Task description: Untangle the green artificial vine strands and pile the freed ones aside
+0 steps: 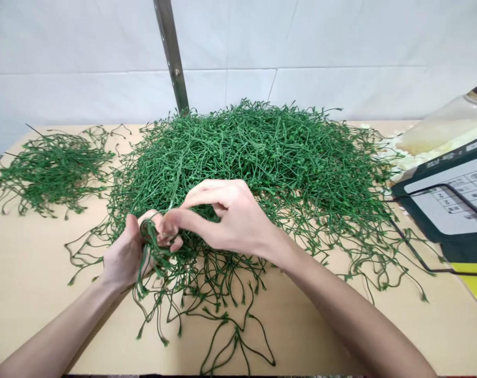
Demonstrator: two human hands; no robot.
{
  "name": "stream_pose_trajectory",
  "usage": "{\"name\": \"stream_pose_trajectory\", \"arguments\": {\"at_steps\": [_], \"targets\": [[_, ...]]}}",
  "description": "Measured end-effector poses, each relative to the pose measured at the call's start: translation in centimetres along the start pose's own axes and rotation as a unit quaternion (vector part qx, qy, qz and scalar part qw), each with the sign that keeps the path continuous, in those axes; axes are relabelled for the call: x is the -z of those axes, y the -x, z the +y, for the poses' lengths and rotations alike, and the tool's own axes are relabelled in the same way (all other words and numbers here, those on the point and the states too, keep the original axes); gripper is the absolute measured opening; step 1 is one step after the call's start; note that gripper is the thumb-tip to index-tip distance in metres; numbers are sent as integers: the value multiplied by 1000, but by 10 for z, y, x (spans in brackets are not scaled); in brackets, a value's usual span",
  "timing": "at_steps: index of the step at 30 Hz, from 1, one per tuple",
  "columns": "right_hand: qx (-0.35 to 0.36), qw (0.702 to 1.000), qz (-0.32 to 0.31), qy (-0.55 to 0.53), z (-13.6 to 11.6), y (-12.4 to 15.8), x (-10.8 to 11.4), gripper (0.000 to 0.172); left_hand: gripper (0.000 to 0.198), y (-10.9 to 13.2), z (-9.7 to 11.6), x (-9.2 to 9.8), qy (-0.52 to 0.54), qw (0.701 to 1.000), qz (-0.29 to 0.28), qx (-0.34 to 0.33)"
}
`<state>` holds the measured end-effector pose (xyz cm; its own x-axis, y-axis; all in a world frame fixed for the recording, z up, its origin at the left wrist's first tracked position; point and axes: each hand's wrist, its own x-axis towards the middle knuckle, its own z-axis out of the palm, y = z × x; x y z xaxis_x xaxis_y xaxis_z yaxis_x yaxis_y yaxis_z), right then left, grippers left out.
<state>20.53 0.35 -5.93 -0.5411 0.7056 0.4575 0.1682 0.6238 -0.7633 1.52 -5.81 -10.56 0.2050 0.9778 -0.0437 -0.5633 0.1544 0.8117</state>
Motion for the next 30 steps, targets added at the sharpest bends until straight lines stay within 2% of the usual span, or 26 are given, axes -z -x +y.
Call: {"name": "stream_pose_trajectory", "arguments": {"at_steps": [3,6,8,11,14,18,24,26,30], "targets": [[13,989,25,144,-2,1,4,35,33,2,-5,8,-49,998,27,-3],[26,973,68,220,-5,2,4,21,32,3,-9,13,-101,993,55,-13],[30,977,51,205,-8,3,3,18,33,2,-10,14,-117,990,72,-13],[11,987,-46,152,-13,6,-4,21,33,1,-9,13,-139,987,81,-27],[-6,981,-118,153,-14,9,-12,21,33,1,-8,12,-177,980,78,-50],[-39,985,-116,119,-12,8,-14,15,35,3,-7,10,-199,976,78,-50],[-77,986,-116,94,-12,5,-8,19,39,3,-5,7,-190,978,90,-15],[-69,986,-127,83,-11,4,-7,19,39,2,-4,7,-198,976,87,-23],[-32,983,-156,88,-8,4,-4,9,38,1,-4,9,-256,962,72,-53]]}}
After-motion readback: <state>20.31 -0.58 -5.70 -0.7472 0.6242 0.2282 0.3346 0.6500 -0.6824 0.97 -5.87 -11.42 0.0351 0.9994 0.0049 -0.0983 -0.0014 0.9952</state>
